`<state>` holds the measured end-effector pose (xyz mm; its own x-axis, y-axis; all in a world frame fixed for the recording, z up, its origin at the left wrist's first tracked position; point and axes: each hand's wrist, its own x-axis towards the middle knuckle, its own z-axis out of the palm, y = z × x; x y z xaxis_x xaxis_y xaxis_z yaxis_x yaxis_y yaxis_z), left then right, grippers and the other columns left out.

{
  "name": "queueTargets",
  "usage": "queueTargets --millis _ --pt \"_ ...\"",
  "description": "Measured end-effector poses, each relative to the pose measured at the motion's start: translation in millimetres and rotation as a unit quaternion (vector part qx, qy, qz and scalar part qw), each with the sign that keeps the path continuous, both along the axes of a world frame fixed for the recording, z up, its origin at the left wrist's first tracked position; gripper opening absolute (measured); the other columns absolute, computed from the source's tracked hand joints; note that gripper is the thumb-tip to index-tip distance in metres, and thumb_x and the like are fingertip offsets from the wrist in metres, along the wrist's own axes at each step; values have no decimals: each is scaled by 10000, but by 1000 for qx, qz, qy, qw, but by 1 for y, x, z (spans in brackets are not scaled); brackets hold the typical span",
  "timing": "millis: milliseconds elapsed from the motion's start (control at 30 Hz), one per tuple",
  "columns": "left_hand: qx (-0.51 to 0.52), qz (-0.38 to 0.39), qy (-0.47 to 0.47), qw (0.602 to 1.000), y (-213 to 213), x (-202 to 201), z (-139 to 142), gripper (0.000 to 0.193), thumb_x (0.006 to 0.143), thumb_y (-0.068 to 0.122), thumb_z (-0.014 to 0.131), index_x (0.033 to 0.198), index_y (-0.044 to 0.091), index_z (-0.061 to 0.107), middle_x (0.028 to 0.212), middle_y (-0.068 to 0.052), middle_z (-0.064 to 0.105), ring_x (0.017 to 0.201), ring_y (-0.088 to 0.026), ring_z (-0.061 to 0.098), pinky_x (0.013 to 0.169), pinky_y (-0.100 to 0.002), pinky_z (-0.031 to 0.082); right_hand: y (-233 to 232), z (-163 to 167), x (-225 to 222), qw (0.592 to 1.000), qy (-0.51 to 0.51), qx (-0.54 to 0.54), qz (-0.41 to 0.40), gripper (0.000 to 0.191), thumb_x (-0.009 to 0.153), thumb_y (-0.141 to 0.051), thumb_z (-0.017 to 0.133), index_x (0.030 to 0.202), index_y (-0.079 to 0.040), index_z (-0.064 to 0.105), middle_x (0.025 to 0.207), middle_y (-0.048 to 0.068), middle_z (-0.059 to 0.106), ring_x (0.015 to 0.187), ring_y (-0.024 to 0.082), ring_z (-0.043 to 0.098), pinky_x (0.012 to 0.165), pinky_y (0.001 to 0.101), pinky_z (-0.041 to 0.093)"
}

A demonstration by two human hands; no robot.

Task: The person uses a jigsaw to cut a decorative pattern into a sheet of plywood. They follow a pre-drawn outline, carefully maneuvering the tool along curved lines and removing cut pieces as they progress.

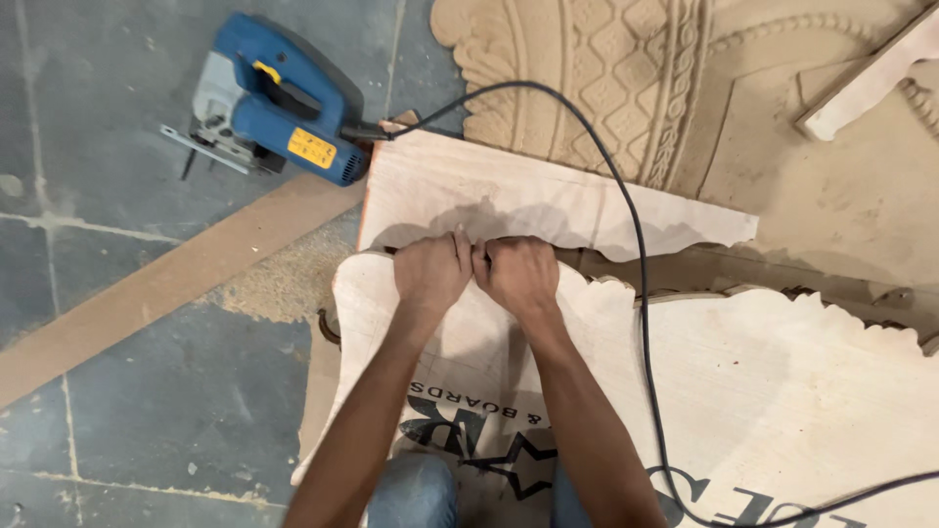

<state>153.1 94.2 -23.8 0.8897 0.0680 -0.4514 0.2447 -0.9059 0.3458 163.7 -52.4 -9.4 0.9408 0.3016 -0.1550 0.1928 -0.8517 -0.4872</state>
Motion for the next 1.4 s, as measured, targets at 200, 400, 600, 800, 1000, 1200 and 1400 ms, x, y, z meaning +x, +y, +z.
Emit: queueTargets --millis 200,400,600,800,1000,1200,1400 --pt "9 9 -114 993 -5 -5 3 580 1049 359 419 650 65 719 647 -200 690 593 -382 687 622 -488 564 0 -2 -2 1000 -25 -5 7 386 916 -289 656 607 -61 700 591 167 666 516 350 642 578 446 547" --pt "-5 4 -123 992 -5 0 10 586 1041 365 418 658 65 743 647 -205 697 602 -386 691 635 -494 565 -5 -6 3 1000 -27 1 11 366 908 -334 656 660 -73 720 623 161 684 553 351 665 600 458 552" --pt "-8 6 -70 997 -3 3 17 615 1049 397 391 687 60 757 666 -206 702 631 -381 701 672 -487 575 -20 -1 3 998 -15 -30 -46 406 881 -415 671 676 -75 750 597 165 687 558 360 682 539 473 548" --pt "-5 5 -75 997 -2 3 20 611 1040 398 401 693 50 763 704 -215 710 682 -396 704 713 -503 568 -21 1 -4 998 -26 -26 -45 417 903 -404 650 677 -69 754 612 178 685 553 366 681 576 471 563" --pt "-16 11 -73 997 -5 5 28 582 1031 378 404 715 54 770 700 -216 711 685 -401 705 719 -508 567 -20 4 -2 998 -14 -49 -47 429 909 -402 637 668 -66 750 600 188 678 555 373 682 581 484 565" --pt "-13 6 -58 998 -8 8 39 585 1050 377 397 740 50 771 718 -215 715 702 -391 716 733 -497 574 -16 12 -1 997 -18 -66 -48 436 936 -395 621 672 -70 742 600 189 677 550 373 679 583 486 558" --pt "-54 -25 -48 997 22 18 35 462 995 391 483 852 54 764 864 -219 740 824 -423 703 773 -533 552 -15 11 -4 995 -40 -76 -42 411 939 -377 620 682 -79 742 598 175 677 531 366 665 563 486 543"
